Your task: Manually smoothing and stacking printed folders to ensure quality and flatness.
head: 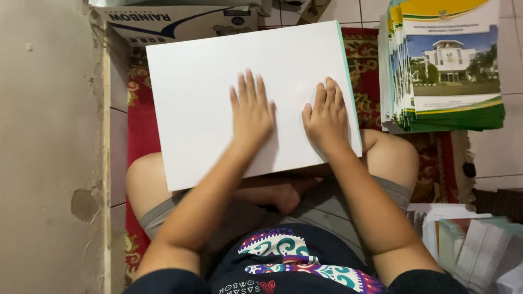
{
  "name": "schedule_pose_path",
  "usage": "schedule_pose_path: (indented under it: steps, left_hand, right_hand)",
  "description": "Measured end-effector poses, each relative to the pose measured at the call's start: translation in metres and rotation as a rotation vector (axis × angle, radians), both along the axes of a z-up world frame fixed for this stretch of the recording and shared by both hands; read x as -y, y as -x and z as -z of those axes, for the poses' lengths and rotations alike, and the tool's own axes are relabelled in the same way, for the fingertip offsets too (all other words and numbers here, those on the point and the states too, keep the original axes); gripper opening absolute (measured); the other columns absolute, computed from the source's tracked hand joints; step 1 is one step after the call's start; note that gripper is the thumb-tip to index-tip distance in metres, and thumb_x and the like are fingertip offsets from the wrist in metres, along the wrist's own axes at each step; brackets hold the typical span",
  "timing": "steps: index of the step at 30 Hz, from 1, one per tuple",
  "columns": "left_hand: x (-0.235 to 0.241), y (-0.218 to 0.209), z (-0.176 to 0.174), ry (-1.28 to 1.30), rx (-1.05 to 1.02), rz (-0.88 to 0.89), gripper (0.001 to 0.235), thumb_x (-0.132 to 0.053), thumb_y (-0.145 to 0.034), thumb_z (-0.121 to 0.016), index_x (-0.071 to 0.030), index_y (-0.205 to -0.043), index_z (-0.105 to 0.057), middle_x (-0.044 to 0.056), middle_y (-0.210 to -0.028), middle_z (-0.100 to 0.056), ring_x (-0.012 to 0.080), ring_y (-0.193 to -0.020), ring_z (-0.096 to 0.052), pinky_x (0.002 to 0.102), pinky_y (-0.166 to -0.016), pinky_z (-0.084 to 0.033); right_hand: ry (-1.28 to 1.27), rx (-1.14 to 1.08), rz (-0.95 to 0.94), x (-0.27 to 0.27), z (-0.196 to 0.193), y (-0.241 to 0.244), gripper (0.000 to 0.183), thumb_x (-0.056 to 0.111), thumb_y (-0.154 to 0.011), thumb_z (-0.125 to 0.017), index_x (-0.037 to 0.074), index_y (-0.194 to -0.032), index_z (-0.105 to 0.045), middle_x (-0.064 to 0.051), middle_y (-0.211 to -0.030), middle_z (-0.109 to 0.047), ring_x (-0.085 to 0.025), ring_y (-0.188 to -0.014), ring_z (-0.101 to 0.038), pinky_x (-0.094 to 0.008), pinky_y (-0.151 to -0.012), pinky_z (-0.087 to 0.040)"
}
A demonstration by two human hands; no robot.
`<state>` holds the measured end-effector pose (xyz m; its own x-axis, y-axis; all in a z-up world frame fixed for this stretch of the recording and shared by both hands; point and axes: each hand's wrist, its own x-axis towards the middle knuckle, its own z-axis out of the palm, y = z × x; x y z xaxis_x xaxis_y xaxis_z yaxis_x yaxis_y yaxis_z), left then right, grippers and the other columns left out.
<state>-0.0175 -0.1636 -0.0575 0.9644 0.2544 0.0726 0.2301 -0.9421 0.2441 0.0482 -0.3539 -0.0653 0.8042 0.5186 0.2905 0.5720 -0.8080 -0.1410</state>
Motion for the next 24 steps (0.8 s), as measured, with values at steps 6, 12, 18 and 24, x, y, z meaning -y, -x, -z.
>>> schedule_pose_path:
  steps: [6,12,18,24]
  left_hand:
    - [0.025,0.042,0.013,0.076,0.021,0.038,0.062,-0.030,-0.107,-0.035,-0.001,-0.162,-0.030,0.026,-0.167,-0.027,0.0431,-0.156,-0.023,0.064,-0.122,-0.015]
    - [0.021,0.034,0.012,0.031,0.064,0.041,0.063,-0.031,-0.106,-0.036,0.000,-0.161,-0.033,0.026,-0.165,-0.032,0.0423,-0.153,-0.027,0.065,-0.120,-0.017]
    - [0.027,0.028,-0.009,-0.009,-0.102,0.027,0.065,-0.031,-0.105,-0.034,0.003,-0.160,-0.031,0.028,-0.165,-0.031,0.0455,-0.153,-0.026,0.069,-0.117,-0.018]
    - [0.013,-0.013,0.054,-0.338,0.024,-0.009,0.052,-0.028,-0.092,-0.054,0.002,-0.134,-0.057,0.027,-0.136,-0.053,0.0471,-0.115,-0.052,0.057,-0.083,-0.042]
  right_hand:
    - [-0.015,0.141,-0.058,0.011,0.027,0.008,0.059,0.029,-0.097,-0.058,-0.012,-0.139,-0.051,-0.032,-0.144,-0.048,-0.046,-0.140,-0.043,-0.054,-0.117,-0.034]
    - [-0.085,0.245,-0.170,0.060,0.021,0.078,0.065,0.025,-0.093,-0.057,-0.010,-0.147,-0.050,-0.031,-0.148,-0.052,-0.044,-0.138,-0.052,-0.050,-0.118,-0.038]
    - [-0.074,0.002,-0.016,0.176,0.035,0.132,0.073,0.034,-0.098,-0.059,-0.004,-0.158,-0.039,-0.028,-0.160,-0.041,-0.044,-0.147,-0.041,-0.054,-0.120,-0.033]
    - [0.073,-0.294,0.355,0.209,0.021,0.116,0.072,0.051,-0.102,-0.049,0.016,-0.164,-0.036,-0.020,-0.171,-0.021,-0.040,-0.157,-0.020,-0.061,-0.124,-0.015]
